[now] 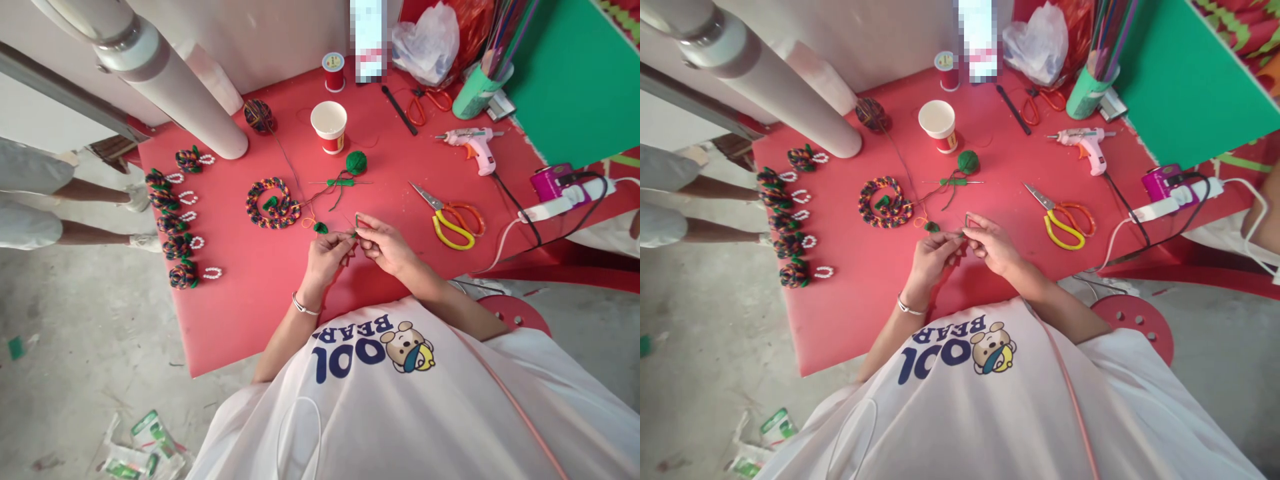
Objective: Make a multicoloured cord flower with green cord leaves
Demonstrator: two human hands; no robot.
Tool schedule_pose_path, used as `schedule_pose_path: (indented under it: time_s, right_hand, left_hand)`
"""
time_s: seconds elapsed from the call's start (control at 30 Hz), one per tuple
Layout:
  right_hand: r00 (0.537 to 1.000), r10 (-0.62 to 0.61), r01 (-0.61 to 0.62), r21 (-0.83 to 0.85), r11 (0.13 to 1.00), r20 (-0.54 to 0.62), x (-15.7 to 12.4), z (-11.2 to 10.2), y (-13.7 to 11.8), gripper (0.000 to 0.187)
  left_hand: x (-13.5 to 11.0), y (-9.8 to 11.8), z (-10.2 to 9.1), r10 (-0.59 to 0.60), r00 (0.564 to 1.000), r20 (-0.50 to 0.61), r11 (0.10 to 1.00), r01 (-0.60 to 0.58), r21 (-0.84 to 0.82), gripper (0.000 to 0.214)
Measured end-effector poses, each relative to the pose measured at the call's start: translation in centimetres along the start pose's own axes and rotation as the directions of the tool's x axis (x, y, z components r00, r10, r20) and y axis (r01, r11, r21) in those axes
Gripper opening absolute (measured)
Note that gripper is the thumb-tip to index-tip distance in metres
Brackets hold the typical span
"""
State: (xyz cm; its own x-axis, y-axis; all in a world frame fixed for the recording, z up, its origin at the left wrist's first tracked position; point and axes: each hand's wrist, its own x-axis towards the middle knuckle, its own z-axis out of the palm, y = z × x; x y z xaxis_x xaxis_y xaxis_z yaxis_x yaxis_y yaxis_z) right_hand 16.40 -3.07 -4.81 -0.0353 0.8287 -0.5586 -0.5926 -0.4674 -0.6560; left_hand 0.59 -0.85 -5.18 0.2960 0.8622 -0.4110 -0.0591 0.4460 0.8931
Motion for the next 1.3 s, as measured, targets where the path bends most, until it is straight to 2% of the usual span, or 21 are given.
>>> schedule_pose_path:
  time_s: [0.1, 0.27, 0.5, 0.63, 0.9, 1.07, 1.3]
  right_hand:
    - [0.999, -0.043, 0.044, -0.064, 0.997, 0.009, 0.0, -0.1, 0.1, 0.063]
    - [0.996, -0.092, 0.092, -0.112, 0.989, 0.006, 0.1, 0.0, 0.2, 0.061]
    - [0.99, -0.134, 0.139, -0.202, 0.97, 0.038, 0.4, 0.2, 0.5, 0.058]
    - [0.99, -0.14, 0.142, -0.201, 0.969, 0.023, 0.4, 0.2, 0.6, 0.057]
    - [0.987, -0.159, 0.155, -0.264, 0.952, 0.004, 0.3, 0.1, 0.9, 0.057]
    - [0.986, -0.165, 0.156, -0.278, 0.948, -0.012, 0.3, 0.2, 1.0, 0.056]
    - [0.987, -0.16, 0.155, -0.282, 0.947, 0.007, 0.2, 0.2, 0.8, 0.055]
  left_hand:
    - [0.1, 0.0, -0.3, -0.038, 0.999, -0.01, 0.998, 0.038, -0.045, 0.033]
    - [-0.1, 0.3, -0.8, -0.026, 1.0, -0.009, 0.998, 0.026, -0.055, 0.033]
    - [-0.2, 0.3, -1.0, -0.001, 1.0, 0.001, 1.0, 0.001, 0.012, 0.033]
    - [-0.3, 0.2, -0.9, 0.007, 1.0, 0.002, 0.999, -0.007, 0.041, 0.032]
    - [-0.3, -0.4, -0.9, 0.118, 0.99, -0.074, 0.97, -0.099, 0.222, 0.029]
    - [-0.2, -0.5, -1.0, 0.116, 0.988, -0.103, 0.973, -0.093, 0.209, 0.033]
    - [0.0, -0.7, -1.1, 0.129, 0.989, -0.07, 0.967, -0.11, 0.23, 0.034]
